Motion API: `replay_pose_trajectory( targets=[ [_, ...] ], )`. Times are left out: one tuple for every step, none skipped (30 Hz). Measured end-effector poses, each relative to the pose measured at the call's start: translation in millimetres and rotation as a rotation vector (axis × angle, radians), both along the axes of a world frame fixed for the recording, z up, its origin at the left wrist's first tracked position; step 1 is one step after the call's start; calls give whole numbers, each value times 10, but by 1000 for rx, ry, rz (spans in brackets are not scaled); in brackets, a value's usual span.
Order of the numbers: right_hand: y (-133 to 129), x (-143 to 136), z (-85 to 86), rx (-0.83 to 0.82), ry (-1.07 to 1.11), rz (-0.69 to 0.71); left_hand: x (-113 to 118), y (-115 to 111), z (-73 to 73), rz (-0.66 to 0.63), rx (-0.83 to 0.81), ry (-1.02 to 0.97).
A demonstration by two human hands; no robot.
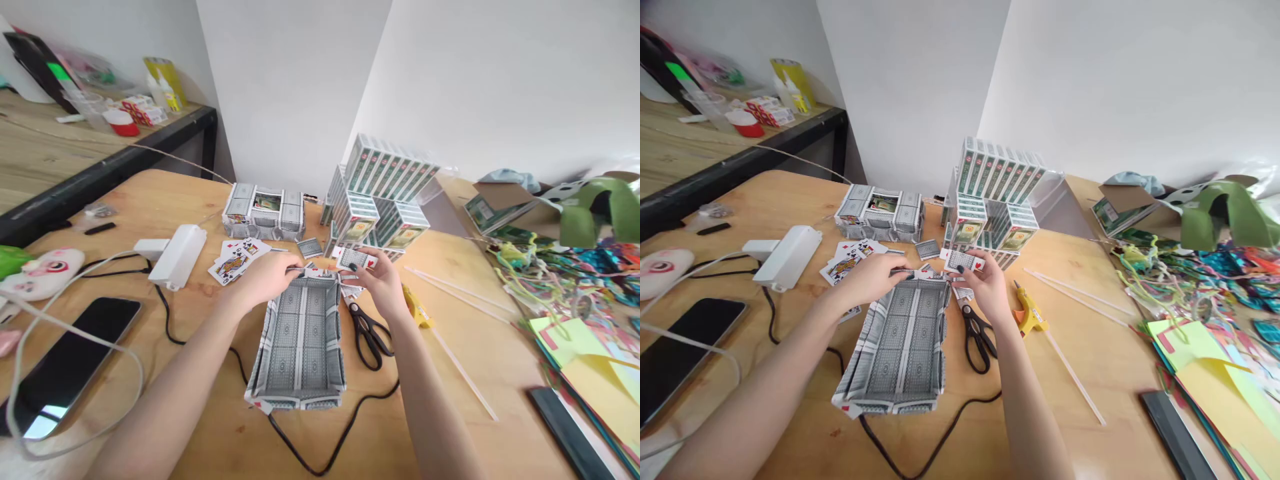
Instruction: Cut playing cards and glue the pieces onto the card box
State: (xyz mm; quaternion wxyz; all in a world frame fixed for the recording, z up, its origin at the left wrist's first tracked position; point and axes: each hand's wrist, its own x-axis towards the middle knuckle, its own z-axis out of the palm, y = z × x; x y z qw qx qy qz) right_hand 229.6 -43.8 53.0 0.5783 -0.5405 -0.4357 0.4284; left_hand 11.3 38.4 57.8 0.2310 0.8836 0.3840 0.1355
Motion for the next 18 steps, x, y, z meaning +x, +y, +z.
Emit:
replay_pose_trajectory(
  targets=[
    [12,34,-32,-3,-50,-40,-1,3,-2,-5,6,0],
    [26,80,-72,-10,-120,-92,-1,5,-4,-10,11,0],
    [42,133,-120,-21,-205,-156,-2,6,-6,-15,13,-1],
    [58,188,-173,-47,-302,-204,-3,7,-7,-18,15,-2],
    [72,240,-226,-83,-404,-231,-5,7,-8,-20,15,-4],
    [83,282,-277,-112,-496,-260,-6,6,-9,-21,13,-6],
    [91,313,-320,-137,-572,-269,-8,5,-9,-20,11,-8],
    [96,332,-355,-156,-625,-265,-10,3,-9,-20,8,-11],
    [97,338,-377,-169,-664,-260,-11,2,-7,-19,5,-16],
    [94,335,-387,-174,-698,-261,-12,0,-5,-19,2,-21],
    [89,325,-384,-167,-732,-277,-12,-2,-2,-19,-3,-27],
    [81,312,-371,-149,-777,-310,-11,-3,2,-18,-6,-33],
    [70,298,-350,-124,-835,-357,-10,-5,6,-18,-9,-37],
    [59,285,-324,-97,-900,-410,-8,-6,10,-17,-10,-42],
    [49,274,-297,-74,-963,-447,-6,-8,13,-19,-11,-44],
    [40,267,-273,-64,-1014,-445,-4,-9,16,-20,-10,-47],
    [36,262,-254,-70,-1053,-394,-3,-10,18,-20,-8,-49],
    [36,260,-243,-90,-1080,-303,-2,-11,19,-21,-6,-52]
  ],
)
